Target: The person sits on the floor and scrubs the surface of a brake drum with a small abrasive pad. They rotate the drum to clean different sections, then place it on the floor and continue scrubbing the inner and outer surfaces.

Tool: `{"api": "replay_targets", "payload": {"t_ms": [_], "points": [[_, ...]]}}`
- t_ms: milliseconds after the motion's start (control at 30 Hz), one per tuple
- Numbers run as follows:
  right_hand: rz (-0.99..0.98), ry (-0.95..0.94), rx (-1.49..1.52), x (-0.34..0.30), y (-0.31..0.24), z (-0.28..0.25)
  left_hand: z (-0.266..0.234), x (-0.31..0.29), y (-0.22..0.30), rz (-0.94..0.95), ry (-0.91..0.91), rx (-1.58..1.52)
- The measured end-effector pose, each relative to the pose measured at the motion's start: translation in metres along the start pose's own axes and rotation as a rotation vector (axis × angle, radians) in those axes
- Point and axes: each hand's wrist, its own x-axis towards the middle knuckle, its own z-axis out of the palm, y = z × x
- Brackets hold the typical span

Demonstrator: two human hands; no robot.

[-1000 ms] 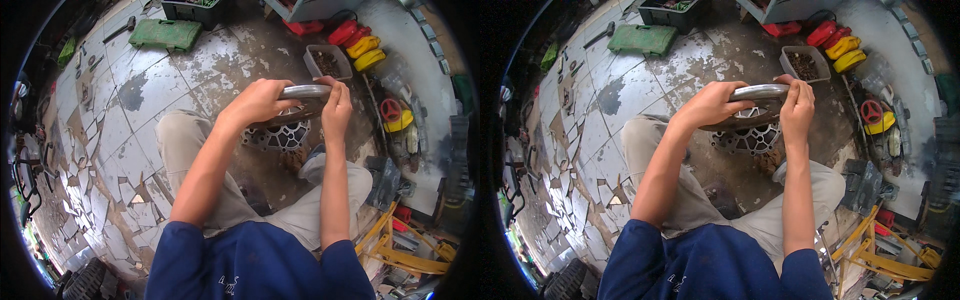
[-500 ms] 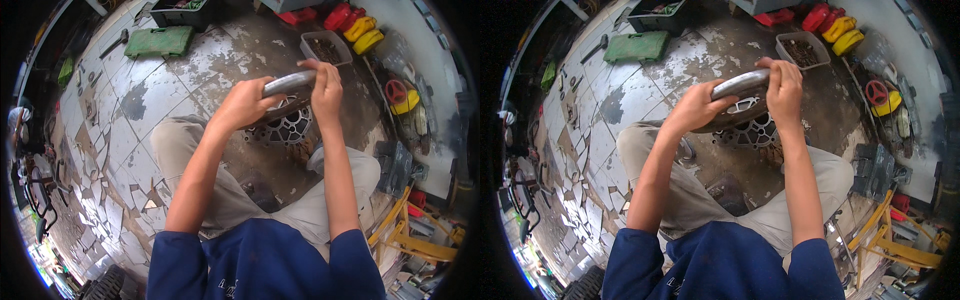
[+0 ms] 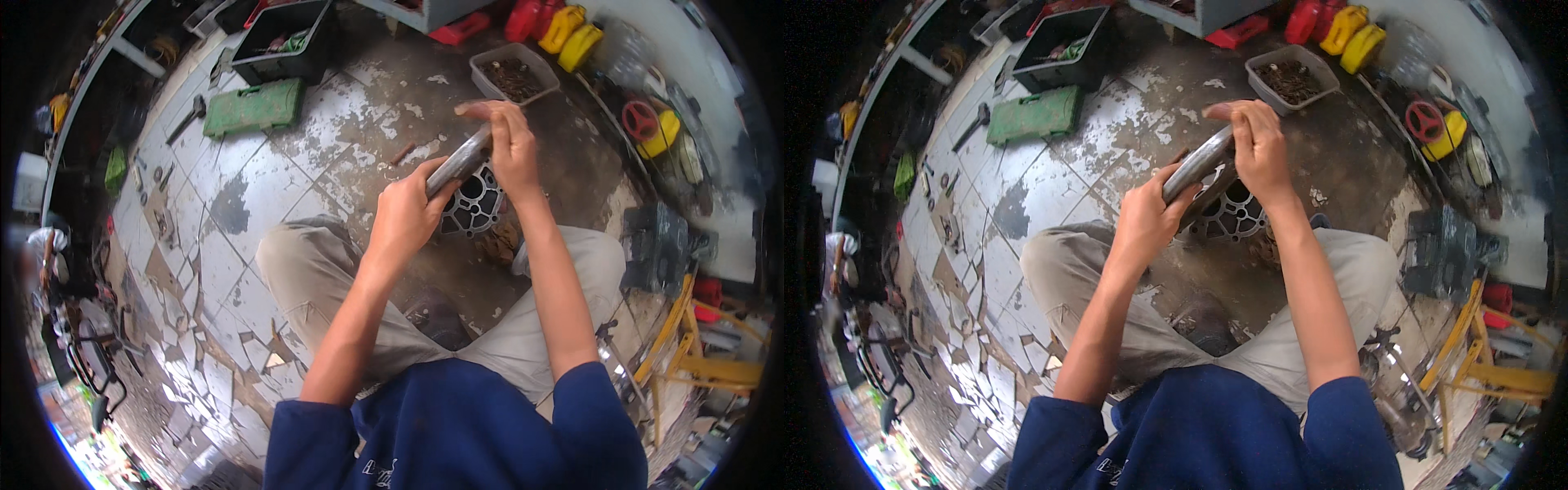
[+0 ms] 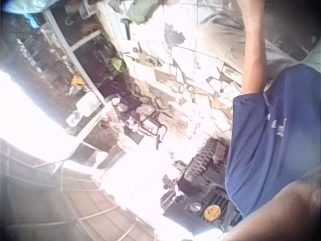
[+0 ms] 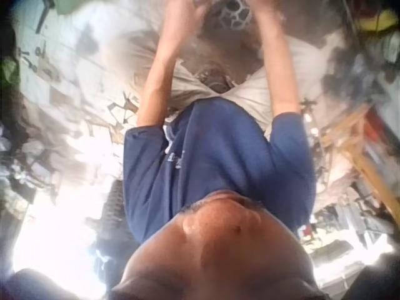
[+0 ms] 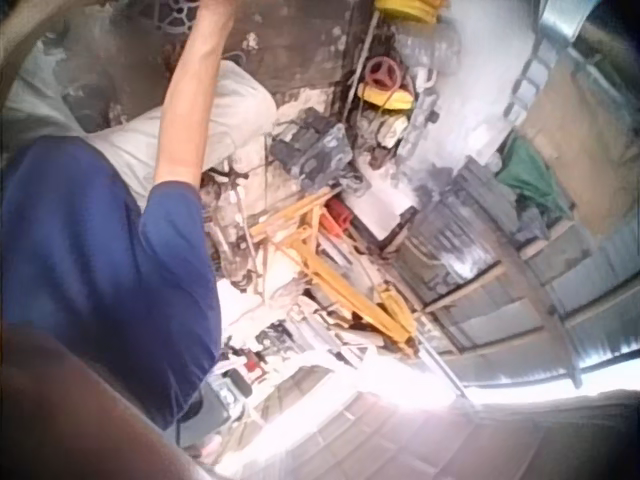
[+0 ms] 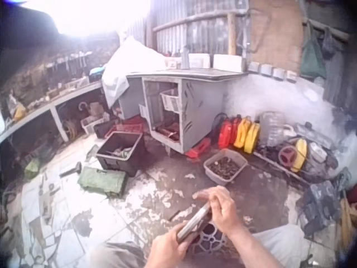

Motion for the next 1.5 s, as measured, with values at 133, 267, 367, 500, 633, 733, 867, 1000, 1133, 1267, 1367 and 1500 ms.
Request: {"api": "replay_targets", "payload": {"t_ms": [133,267,367,500,633,733,867,1000,1133,1267,1367,1500], "points": [[0.030,-0.046,0.047,0.009,0.007,-0.003,0.003,0.009,0.007,-0.018,0.012,-0.005],[-0.048,-0.008,0.034,-0.002,0.002,-0.004,0.012,-0.007,-0.007,0.032,0.095,0.028],[-0.015,0.091,0.045,-0.003,0.010,-0.007,0.019,-0.005,0.011,-0.024,0.042,0.012],[0.056,0.035,0.044,-0.002,0.015,-0.014,0.016,0.011,0.015,-0.027,0.017,0.117],[-0.075,-0.059,0.020,-0.012,0.010,-0.034,0.019,-0.011,0.002,0.043,0.015,0.114],[0.228,-0.141,0.144,-0.007,0.016,-0.047,0.019,-0.012,0.009,0.010,-0.009,0.010],[-0.086,-0.115,-0.043,-0.006,-0.013,-0.030,0.015,-0.004,-0.003,-0.007,0.066,0.019],[-0.258,-0.240,-0.097,0.002,-0.013,-0.030,0.002,0.000,-0.002,-0.090,-0.017,0.048],[-0.069,-0.164,-0.057,0.002,0.007,-0.031,-0.001,0.000,-0.007,-0.009,-0.031,0.036],[-0.423,-0.329,-0.071,-0.002,-0.022,-0.029,0.000,-0.006,-0.027,-0.013,0.002,0.017],[-0.045,-0.204,-0.159,0.004,0.012,-0.028,-0.002,-0.007,-0.005,-0.103,-0.039,0.017],[-0.417,-0.354,-0.088,-0.016,-0.044,-0.021,0.001,-0.008,-0.014,-0.022,0.012,0.011]]}}
